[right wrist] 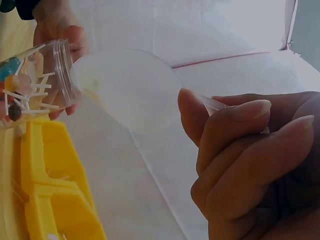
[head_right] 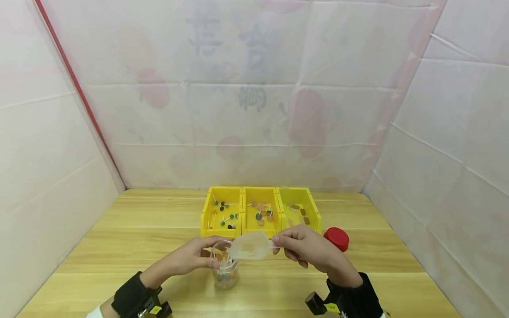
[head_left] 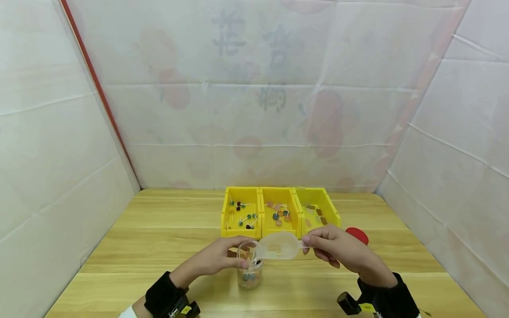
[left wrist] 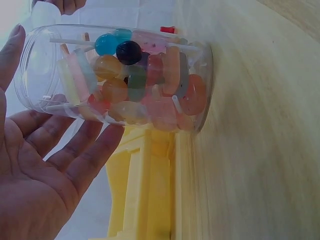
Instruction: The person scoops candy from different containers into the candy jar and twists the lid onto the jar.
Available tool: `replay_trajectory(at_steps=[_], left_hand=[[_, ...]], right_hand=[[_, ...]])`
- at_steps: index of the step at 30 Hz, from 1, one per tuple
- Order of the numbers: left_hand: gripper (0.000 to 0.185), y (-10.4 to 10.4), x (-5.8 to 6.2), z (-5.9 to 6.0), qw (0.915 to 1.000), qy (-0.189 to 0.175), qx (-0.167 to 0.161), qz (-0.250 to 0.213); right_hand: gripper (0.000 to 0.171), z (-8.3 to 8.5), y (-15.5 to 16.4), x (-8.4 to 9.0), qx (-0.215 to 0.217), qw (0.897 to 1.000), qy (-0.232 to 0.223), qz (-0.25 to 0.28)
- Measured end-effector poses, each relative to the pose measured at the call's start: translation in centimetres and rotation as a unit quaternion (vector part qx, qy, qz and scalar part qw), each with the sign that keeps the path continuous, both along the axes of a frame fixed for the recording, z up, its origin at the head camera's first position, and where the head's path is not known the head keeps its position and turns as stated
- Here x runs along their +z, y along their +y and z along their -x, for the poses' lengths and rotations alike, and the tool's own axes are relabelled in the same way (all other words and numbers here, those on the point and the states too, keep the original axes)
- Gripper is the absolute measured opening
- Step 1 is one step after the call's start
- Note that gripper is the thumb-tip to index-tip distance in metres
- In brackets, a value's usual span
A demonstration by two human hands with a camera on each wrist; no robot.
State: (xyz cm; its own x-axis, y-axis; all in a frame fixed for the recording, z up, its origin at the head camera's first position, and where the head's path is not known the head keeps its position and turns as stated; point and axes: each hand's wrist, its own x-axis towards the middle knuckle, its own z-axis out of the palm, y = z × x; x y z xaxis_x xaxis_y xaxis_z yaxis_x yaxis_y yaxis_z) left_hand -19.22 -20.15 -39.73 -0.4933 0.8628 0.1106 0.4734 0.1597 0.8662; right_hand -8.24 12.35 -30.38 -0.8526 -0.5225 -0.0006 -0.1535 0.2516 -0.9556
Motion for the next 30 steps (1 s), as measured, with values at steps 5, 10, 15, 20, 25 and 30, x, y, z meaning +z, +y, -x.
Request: replay_trajectory(at_steps=[5, 10, 15, 20, 25, 30], left_hand=[[0.052, 0.0, -0.1, 0.0, 1.0000, 0.006, 0.002, 0.004], [0.052, -0.1, 0.0, 0.0, 1.0000, -0.002, -0.002, -0.001], [0.054, -0.1, 0.0, 0.1, 0.9999, -0.006, -0.005, -0.007], [0.055, 0.0, 0.0, 0.1, 0.9999, -0.008, -0.006, -0.010], [0.055, 0.0, 0.0, 0.1, 0.9999, -0.011, -0.007, -0.009], [0.056, 0.1, -0.1, 0.1, 1.0000, -0.002, -0.006, -0.004]], right_hand=[[0.038, -0.3, 0.0, 0.2, -0.003, 1.000, 0.007, -0.004], [0.037, -0.2, 0.2, 0.3, -0.007, 1.000, 0.011, -0.008], [0.037, 0.1, 0.5, 0.1, -0.050, 0.999, 0.012, 0.011], [0.033, 0.8, 0.7, -0.5, -0.110, 0.992, 0.013, 0.060], [0.032, 1.5, 0.8, -1.3, -0.128, 0.987, 0.008, 0.095], [0.033, 2.1, 1.0, -2.1, -0.153, 0.984, -0.005, 0.094]])
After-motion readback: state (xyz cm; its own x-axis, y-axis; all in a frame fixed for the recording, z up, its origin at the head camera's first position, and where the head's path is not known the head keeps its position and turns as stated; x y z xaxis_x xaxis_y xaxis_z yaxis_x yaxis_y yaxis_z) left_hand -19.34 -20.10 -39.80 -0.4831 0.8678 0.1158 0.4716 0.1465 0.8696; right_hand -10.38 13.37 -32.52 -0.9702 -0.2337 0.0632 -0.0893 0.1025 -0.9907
